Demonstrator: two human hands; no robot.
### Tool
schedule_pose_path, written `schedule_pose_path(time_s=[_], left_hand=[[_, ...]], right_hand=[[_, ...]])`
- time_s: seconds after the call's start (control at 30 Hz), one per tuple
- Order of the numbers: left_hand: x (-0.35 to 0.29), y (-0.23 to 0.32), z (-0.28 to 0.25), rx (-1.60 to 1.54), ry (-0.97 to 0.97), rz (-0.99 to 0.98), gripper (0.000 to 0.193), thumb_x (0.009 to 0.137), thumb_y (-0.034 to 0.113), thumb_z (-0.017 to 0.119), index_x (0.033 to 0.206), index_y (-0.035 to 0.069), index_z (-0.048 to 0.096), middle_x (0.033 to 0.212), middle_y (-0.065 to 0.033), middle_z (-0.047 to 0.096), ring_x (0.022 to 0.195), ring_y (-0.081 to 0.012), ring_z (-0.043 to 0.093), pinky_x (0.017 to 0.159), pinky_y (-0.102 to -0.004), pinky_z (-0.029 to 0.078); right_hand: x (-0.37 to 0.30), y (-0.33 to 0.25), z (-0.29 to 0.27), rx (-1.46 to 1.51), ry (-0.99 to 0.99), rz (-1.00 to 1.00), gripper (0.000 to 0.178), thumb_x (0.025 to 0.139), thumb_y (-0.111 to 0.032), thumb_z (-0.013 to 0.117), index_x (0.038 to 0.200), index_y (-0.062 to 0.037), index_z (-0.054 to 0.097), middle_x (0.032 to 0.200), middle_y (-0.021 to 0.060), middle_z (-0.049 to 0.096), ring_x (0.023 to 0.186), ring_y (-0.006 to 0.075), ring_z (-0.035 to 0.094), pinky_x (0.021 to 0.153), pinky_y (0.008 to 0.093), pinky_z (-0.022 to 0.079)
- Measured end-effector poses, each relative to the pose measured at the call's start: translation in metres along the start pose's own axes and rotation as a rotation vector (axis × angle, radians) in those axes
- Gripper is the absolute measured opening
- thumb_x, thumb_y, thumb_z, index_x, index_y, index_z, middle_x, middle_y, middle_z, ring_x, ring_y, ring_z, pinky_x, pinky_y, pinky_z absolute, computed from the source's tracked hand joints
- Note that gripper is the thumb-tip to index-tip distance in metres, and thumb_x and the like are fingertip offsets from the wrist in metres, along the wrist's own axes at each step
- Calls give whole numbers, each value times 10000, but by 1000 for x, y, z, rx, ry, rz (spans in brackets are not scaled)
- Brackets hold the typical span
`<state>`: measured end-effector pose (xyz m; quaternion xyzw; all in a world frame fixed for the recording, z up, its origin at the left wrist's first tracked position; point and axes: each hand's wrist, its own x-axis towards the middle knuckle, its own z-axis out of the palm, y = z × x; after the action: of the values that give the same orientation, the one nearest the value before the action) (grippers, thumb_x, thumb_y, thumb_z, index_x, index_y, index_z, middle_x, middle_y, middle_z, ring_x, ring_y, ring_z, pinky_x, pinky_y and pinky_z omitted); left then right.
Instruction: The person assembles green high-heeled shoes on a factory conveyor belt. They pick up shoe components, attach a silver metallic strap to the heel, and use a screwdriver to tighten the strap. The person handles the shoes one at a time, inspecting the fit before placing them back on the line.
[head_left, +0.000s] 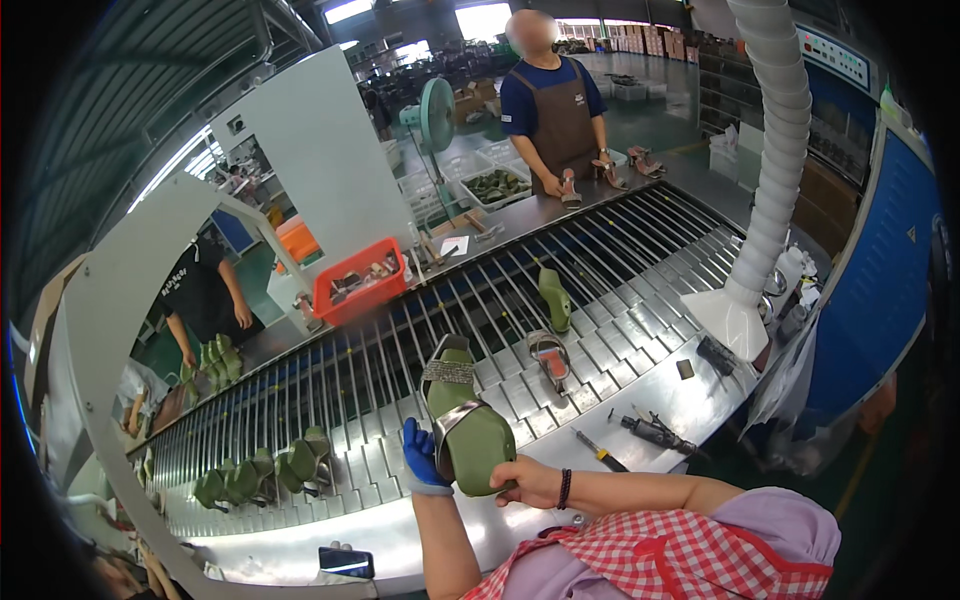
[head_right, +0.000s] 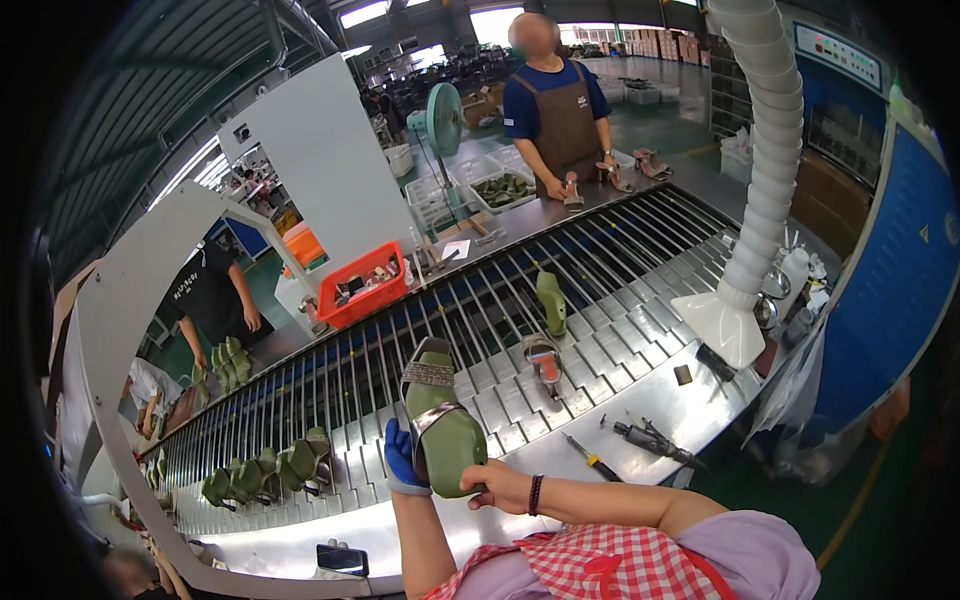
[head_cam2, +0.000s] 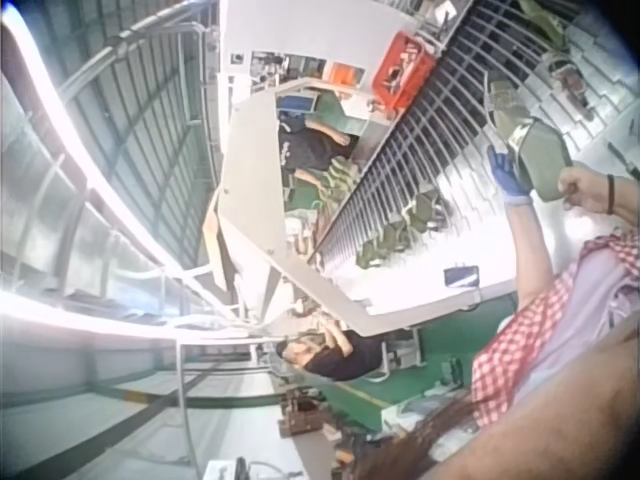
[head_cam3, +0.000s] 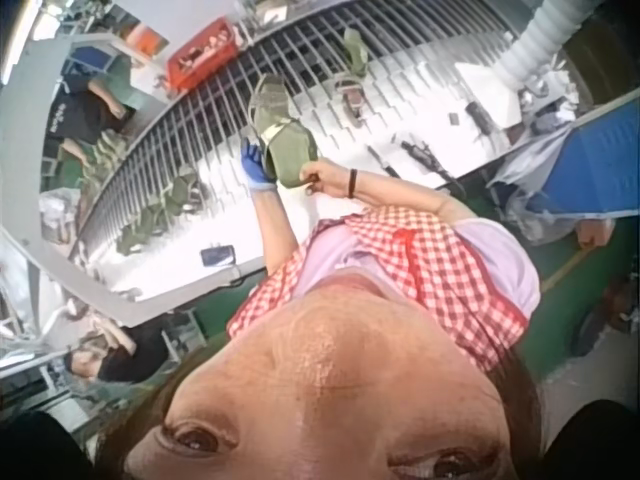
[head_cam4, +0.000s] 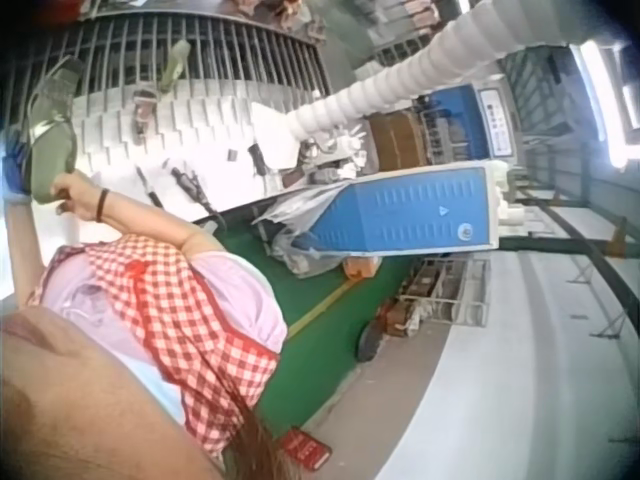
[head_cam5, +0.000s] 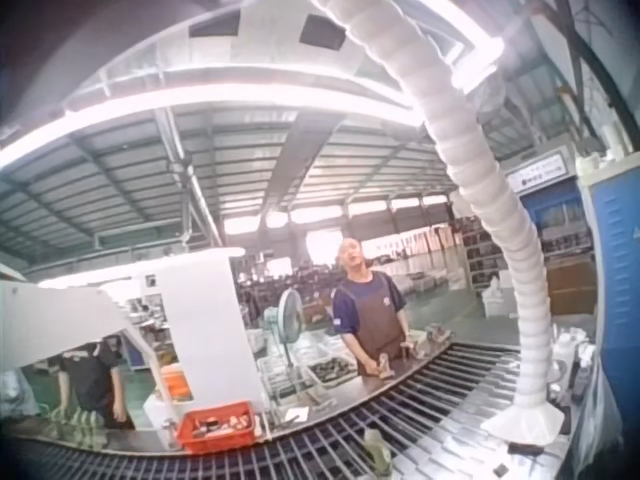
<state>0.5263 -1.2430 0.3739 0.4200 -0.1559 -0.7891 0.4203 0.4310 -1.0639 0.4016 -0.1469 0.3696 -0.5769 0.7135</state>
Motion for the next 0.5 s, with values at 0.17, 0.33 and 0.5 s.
schedule_pose_path(time_s=[0.17, 0.33, 0.5], left_hand=[[74, -2, -41, 8, -200, 26, 414, 893, 405, 621, 633, 201, 372, 582, 56, 305, 544, -97, 357, 540, -281, 361], [117, 134, -40, -556, -170, 225, 573, 914, 455, 434, 1349, 82, 454, 1308, -134, 547, 1192, -270, 528, 1067, -425, 374], [37, 133, -48, -182, -392, 378, 333, 955, 407, 483, 1103, 122, 572, 1027, -63, 630, 913, -168, 609, 853, -322, 477]], right_hand=[[8, 2, -10, -16, -55, -2, 177, 815, -114, 599, 986, -69, 583, 929, 3, 586, 818, 101, 537, 610, 302, 486], [-24, 103, -84, -501, -2, -105, 103, 780, -116, 634, 839, -33, 615, 782, 32, 594, 702, 115, 555, 629, 283, 464], [-3, 24, -52, -382, -81, 199, 204, 753, -250, 640, 865, -81, 619, 786, 6, 586, 674, 107, 545, 552, 281, 475]])
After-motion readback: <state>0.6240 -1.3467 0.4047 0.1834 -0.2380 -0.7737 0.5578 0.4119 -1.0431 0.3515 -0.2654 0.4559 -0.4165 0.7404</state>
